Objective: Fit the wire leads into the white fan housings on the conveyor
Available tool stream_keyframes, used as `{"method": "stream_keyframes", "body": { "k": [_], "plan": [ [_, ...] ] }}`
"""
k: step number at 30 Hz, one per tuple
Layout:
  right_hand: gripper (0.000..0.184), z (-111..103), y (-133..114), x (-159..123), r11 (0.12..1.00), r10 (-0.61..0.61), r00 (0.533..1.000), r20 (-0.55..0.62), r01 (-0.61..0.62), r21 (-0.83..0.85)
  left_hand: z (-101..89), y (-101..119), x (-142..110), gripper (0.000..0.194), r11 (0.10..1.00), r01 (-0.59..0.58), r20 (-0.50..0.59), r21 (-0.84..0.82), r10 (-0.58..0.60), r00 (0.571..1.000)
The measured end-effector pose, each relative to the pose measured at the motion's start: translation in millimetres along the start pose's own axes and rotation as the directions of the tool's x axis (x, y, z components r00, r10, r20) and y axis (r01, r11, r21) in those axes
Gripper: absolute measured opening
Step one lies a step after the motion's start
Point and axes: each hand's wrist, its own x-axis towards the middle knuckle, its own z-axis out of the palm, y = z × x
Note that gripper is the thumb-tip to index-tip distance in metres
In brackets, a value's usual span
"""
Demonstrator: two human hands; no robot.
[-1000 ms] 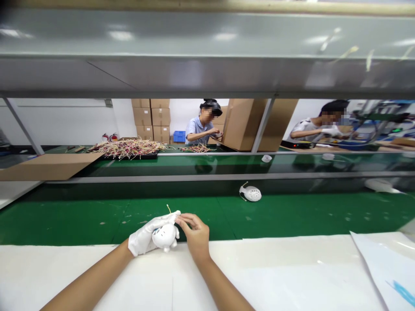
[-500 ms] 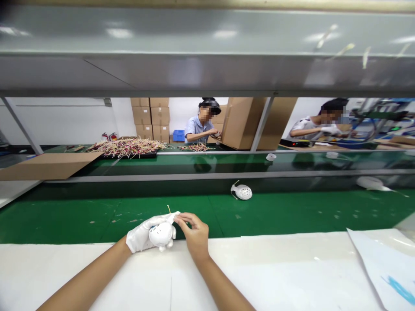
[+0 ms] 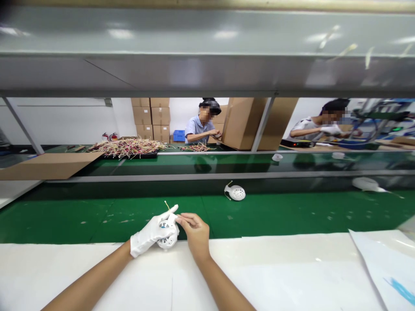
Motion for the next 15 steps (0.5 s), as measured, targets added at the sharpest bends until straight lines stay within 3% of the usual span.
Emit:
{"method": "stream_keyframes", "body": {
  "k": [3,6,10,15],
  "plan": [
    [0.022,-1.4,0.4,1.9,0.999,0.036,0.999,0.022,-0.036,0.012,0.9,-5.3,-0.5,0.092,0.998,-0.017,-0.041,0.057,0.02,0.999],
    [0.023,-4.3,2.5,4.3,0.997,0.069,0.996,0.061,-0.07,0.016,5.4,-2.6,-5.4,0.083,0.985,-0.015,-0.075,0.171,0.028,0.997],
    [0.028,-6.7,5.4,7.1,0.986,0.147,0.977,0.154,-0.157,0.053,8.0,3.5,-8.5,0.082,0.956,-0.079,-0.054,0.282,0.098,0.994],
    [0.04,-3.1,7.7,9.8,0.96,0.199,0.951,0.238,-0.238,0.146,0.3,2.7,-1.8,0.082,0.979,-0.063,-0.125,0.196,0.088,0.988]
  ]
}}
